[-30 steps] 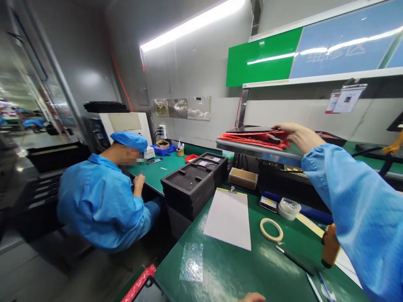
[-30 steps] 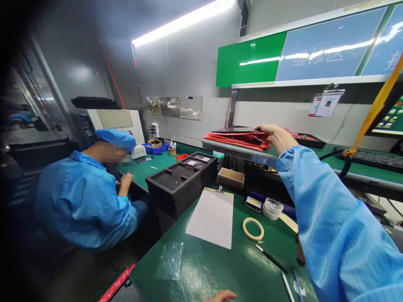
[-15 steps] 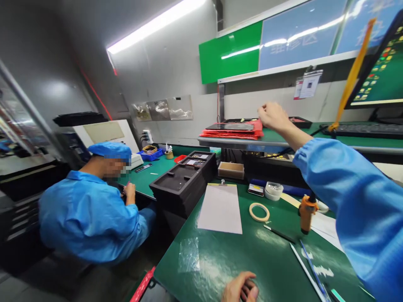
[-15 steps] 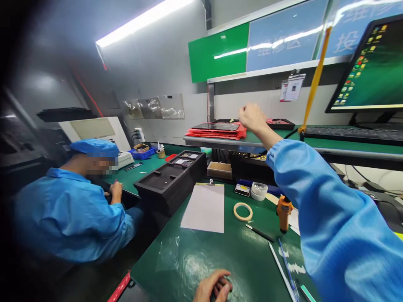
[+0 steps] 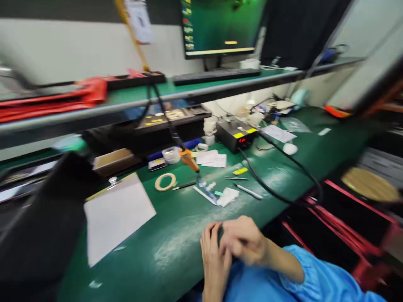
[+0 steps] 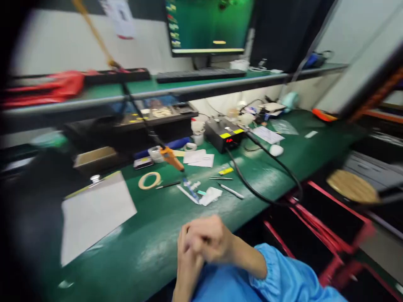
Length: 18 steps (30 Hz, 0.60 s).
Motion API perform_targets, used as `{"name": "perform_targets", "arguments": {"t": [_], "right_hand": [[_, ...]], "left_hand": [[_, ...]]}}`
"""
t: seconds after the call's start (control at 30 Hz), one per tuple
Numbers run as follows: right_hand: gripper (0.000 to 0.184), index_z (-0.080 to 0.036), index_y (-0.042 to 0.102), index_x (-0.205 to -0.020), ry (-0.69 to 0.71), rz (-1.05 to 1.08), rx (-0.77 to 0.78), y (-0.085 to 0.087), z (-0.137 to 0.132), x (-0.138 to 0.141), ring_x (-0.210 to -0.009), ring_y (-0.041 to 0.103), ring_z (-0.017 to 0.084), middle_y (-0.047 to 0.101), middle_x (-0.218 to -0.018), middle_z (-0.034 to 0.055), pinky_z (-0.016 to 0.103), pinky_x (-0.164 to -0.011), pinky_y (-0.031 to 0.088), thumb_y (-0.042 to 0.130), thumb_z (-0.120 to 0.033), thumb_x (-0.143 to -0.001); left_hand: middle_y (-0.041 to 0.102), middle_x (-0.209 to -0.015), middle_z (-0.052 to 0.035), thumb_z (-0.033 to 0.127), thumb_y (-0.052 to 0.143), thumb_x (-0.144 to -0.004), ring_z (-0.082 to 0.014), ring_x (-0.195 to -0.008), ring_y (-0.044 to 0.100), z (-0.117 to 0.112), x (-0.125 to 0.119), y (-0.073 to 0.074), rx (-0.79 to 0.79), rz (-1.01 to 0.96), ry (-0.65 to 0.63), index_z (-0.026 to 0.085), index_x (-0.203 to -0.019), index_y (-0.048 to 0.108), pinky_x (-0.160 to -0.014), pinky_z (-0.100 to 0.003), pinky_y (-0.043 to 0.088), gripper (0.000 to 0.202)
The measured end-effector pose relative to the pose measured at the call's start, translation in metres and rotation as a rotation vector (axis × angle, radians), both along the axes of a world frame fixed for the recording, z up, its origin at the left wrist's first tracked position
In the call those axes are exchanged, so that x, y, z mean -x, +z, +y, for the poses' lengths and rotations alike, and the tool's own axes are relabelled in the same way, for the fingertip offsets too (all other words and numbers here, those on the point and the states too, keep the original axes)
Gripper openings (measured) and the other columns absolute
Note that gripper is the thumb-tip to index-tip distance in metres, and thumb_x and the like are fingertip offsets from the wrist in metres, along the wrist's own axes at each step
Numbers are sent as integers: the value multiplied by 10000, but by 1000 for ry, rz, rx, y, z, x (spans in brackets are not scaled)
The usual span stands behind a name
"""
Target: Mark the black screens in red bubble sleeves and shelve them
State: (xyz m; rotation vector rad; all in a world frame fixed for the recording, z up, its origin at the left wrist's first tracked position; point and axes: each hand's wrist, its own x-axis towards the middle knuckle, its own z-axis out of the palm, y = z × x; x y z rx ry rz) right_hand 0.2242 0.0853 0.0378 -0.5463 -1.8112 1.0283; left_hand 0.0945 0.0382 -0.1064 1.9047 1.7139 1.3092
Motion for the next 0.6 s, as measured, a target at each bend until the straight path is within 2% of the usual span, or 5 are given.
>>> {"name": "perform_targets", "arguments": {"t": [0.13, 0.23, 0.43, 0.5, 0.6], "right_hand": [[657, -264, 424, -689, -706, 130, 352, -54, -15, -71, -453, 226, 125, 288, -553, -61, 287, -438, 226, 323, -711, -1161], [737, -273, 414, -688, -1010, 151, 501, -97, -34, -130, -433, 159, 96, 181, -536, -114, 264, -416, 187, 475, -934, -1009], [556, -195, 612, -851, -1400, -115, 738, -155, -76, -244, -522, 454, 100, 501, -668, -68, 243, -522, 443, 642, -690, -1104], [430, -182, 683, -945, -1474, -282, 773, -162, -82, -273, -703, 625, 143, 654, -833, -9, 305, -698, 581, 701, -581, -1105], [351, -175, 731, -1112, -1517, -531, 784, -171, -83, -304, -1013, 717, 227, 734, -1100, 67, 450, -963, 619, 743, -524, -1082]], "left_hand": [[757, -1245, -150, 265, 545, -1134, -304, -1154, 739, 7, -36, 8, -139, 46, -153, 198, -1320, 699, -972, -451, 575, 251], [769, -1199, -132, 264, 525, -1151, -291, -1078, 731, 10, -41, 6, -199, 173, -204, 197, -1278, 707, -943, -432, 535, 232], [774, -1278, -144, 287, 508, -1158, -306, -1154, 715, 7, -33, 1, -149, 293, -225, 202, -1278, 711, -990, -443, 491, 251], [781, -1251, -141, 297, 511, -1154, -308, -1125, 717, 7, -33, 3, -146, 294, -219, 196, -1254, 722, -970, -439, 488, 254], [785, -1212, -147, 301, 505, -1156, -307, -1088, 718, 8, -33, 7, -149, 294, -203, 181, -1237, 727, -943, -433, 490, 264]]}}
